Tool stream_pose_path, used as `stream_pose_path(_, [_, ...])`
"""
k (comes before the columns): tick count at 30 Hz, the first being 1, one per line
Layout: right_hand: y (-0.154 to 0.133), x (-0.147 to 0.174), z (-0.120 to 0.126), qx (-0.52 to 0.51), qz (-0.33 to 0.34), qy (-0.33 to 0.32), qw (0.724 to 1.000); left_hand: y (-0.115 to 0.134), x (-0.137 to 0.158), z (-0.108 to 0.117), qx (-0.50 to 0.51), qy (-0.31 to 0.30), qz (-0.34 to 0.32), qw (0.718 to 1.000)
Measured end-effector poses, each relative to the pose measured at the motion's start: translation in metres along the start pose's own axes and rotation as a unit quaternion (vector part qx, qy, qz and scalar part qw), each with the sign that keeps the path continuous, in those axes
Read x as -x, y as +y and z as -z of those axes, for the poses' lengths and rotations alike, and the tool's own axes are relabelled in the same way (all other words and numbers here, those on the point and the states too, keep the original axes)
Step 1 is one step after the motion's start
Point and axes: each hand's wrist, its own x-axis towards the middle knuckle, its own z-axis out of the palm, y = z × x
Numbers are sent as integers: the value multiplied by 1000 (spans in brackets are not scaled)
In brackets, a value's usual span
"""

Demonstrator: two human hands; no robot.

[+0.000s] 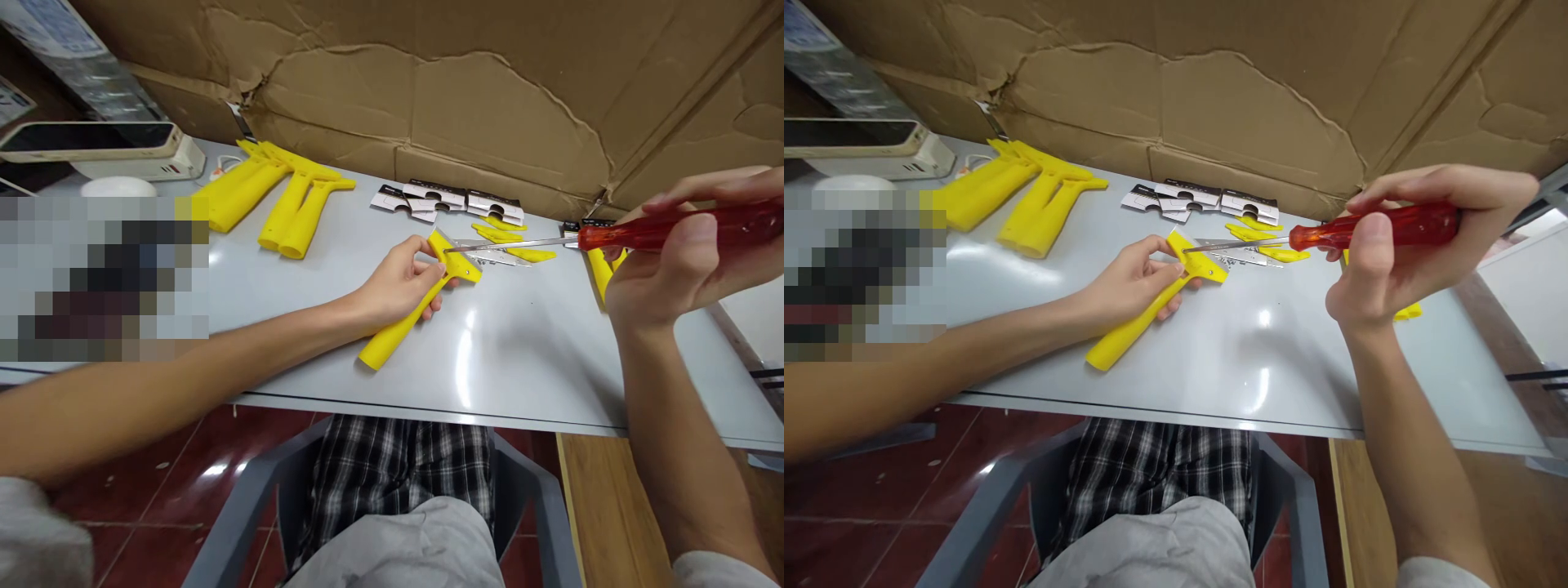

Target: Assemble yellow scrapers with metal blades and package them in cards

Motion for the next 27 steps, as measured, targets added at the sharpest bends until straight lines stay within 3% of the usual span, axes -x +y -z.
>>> stream_pose_path(2, [6, -3, -9, -83, 155, -29, 984, -1, 0, 0, 2, -3, -2, 1000])
stream_pose_path(4, [12, -5, -13, -111, 222, -49, 968, -2, -1, 1, 2, -2, -3, 1000])
stream_pose_path(13, [6, -3, 9, 44, 162, -81, 982, -2, -1, 0, -4, -3, -4, 1000])
stream_pose_path(21, [22, 1, 7, -2, 148, -68, 987, -2, -1, 1, -7, -6, -7, 1000])
stream_pose_path(27, [-1, 7, 9, 50, 86, -109, 989, -2, -1, 0, -15, 1, -3, 1000])
